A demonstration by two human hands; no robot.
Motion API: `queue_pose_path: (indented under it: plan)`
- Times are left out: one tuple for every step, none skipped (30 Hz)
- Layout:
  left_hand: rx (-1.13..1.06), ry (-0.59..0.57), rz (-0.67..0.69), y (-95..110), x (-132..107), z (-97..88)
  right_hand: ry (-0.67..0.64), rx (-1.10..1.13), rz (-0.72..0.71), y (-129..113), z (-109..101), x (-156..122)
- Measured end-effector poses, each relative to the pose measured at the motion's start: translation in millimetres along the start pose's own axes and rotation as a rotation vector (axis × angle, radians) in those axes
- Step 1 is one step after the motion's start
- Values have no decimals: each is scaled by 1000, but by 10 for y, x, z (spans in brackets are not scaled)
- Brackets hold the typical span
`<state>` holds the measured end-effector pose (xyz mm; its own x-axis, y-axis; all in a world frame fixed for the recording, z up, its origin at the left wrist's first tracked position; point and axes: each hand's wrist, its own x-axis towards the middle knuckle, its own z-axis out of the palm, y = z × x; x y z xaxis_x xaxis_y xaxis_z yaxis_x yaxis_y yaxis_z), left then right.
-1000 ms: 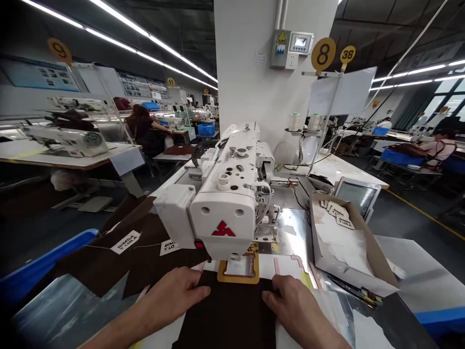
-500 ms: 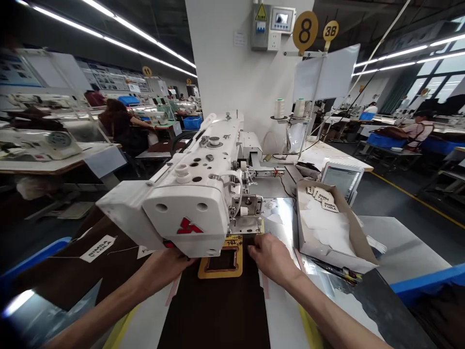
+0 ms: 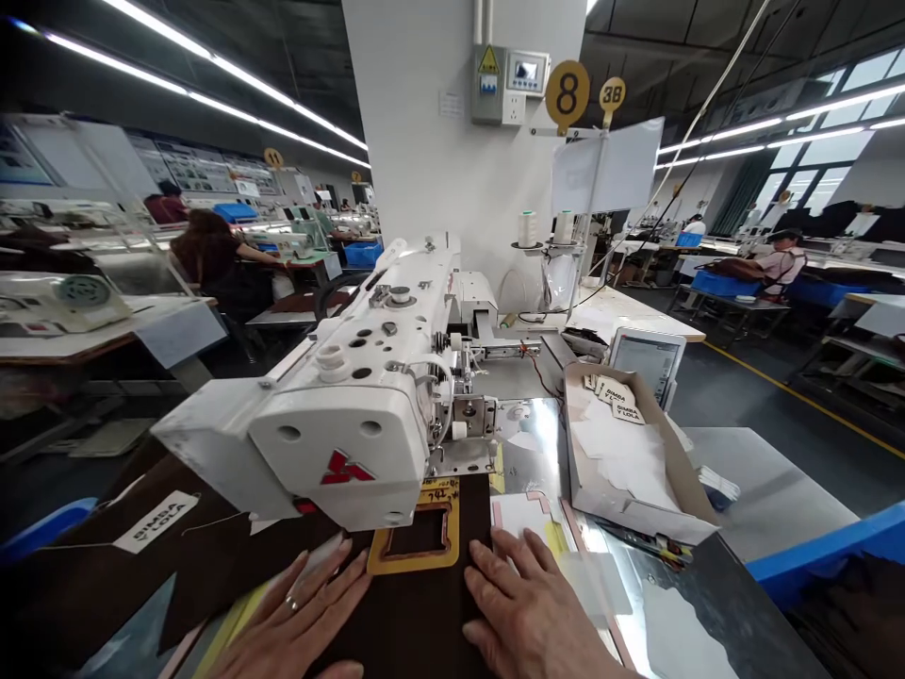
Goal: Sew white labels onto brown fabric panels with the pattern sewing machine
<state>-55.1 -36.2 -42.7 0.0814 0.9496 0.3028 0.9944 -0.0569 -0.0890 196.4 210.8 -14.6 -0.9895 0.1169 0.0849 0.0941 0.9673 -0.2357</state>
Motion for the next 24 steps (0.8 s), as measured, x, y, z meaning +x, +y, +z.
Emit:
queue_pose_path:
  plan:
    - [16, -14, -38, -22, 57, -20, -15, 3, 20, 15, -7, 38]
    - [25, -26, -69, -42, 114, -48, -28, 12, 46, 30, -26, 83]
    - [28, -40, -97, -57, 165, -79, -39, 25, 73, 42, -53, 129]
    - [22, -53, -114, -66, 206, -106, -44, 38, 104, 51, -81, 173]
    - [10, -68, -126, -71, 235, -125, -43, 49, 132, 58, -106, 210]
    - [-6, -83, -135, -75, 253, -132, -38, 54, 155, 64, -121, 241]
    - [-25, -93, -143, -83, 260, -126, -28, 56, 175, 68, -124, 263]
    - [-46, -99, -148, -98, 258, -107, -16, 55, 191, 72, -114, 278]
    - [-65, -102, -158, -125, 250, -78, -1, 51, 202, 77, -92, 285]
    - [-76, -101, -172, -165, 239, -43, 14, 43, 212, 82, -59, 288]
    - [-77, -95, -192, -219, 227, -9, 30, 31, 221, 88, -20, 288]
    - [-72, -88, -219, -282, 218, 20, 48, 14, 230, 94, 20, 288]
    - [-67, -81, -249, -350, 212, 39, 69, -8, 236, 101, 59, 291]
    - [-67, -77, -278, -414, 209, 44, 92, -33, 239, 109, 94, 298]
    - [-71, -76, -303, -469, 210, 36, 119, -56, 242, 118, 121, 312]
    - [-78, -71, -322, -506, 212, 15, 144, -75, 245, 128, 140, 330]
    - [-84, -62, -333, -522, 212, -16, 166, -86, 247, 137, 151, 353]
    - [-88, -50, -336, -513, 209, -52, 183, -91, 250, 145, 156, 375]
    - [-87, -36, -328, -481, 201, -90, 189, -92, 250, 150, 156, 394]
    - [-84, -24, -304, -428, 187, -127, 188, -91, 249, 150, 151, 403]
    - [-82, -17, -265, -360, 168, -159, 184, -88, 250, 144, 146, 400]
    - [-84, -19, -218, -283, 146, -184, 180, -89, 248, 131, 140, 381]
    - [-85, -29, -169, -206, 124, -202, 181, -94, 242, 115, 138, 348]
    - [-83, -37, -124, -135, 102, -213, 183, -102, 228, 95, 139, 302]
